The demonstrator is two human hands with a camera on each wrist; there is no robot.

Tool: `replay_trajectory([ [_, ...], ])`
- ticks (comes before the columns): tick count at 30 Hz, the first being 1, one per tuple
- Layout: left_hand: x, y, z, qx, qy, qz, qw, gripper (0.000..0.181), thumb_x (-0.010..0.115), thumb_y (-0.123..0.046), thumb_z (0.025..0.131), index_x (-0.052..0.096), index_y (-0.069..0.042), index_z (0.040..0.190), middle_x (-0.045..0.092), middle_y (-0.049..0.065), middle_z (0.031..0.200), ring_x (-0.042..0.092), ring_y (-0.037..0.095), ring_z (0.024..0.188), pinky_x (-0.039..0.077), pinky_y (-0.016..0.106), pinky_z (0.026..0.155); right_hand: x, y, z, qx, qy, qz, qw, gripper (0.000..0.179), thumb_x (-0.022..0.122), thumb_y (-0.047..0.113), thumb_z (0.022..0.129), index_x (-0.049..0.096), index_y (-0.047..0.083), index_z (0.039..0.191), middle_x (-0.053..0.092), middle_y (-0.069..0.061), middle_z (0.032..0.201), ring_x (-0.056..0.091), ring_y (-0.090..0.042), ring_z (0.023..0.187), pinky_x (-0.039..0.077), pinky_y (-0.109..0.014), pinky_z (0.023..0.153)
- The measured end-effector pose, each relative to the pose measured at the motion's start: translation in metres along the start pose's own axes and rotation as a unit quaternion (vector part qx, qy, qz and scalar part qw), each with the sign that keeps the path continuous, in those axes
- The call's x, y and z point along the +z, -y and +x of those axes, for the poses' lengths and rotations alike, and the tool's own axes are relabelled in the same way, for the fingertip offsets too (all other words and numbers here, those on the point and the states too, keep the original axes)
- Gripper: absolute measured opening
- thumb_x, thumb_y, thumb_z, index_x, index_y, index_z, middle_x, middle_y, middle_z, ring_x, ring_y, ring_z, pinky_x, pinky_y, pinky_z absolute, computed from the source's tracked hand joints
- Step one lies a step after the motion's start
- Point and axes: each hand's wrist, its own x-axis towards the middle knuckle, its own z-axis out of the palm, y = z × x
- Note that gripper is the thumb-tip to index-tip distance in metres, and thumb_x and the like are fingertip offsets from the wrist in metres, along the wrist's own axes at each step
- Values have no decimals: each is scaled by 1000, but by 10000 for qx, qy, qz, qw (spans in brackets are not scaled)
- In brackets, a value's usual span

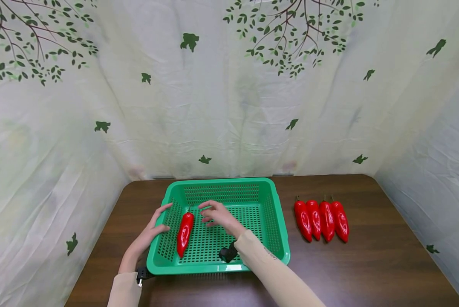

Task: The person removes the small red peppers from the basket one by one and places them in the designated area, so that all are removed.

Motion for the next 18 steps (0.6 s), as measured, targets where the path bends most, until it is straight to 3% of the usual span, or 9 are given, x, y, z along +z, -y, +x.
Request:
replay_trajectory([
  [10, -1, 3, -1, 58, 79, -7, 10000, 65, 45, -8, 94, 18, -24, 150, 9, 18, 151, 28, 50, 128, 50, 48, 84, 9, -5, 3, 281, 304, -57, 9991, 35, 54, 2, 93, 53, 1, 128, 55, -23, 119, 57, -43, 103, 48, -53, 86],
  [18, -4, 3, -3, 86, 63, 69, 9999, 66, 46, -8, 93, 17, -23, 150, 9, 20, 151, 27, 51, 129, 50, 49, 86, 18, -8, 4, 425, 597, -300, 9969, 43, 54, 1, 92, 49, 3, 135, 42, -25, 136, 57, -39, 106, 48, -52, 87],
])
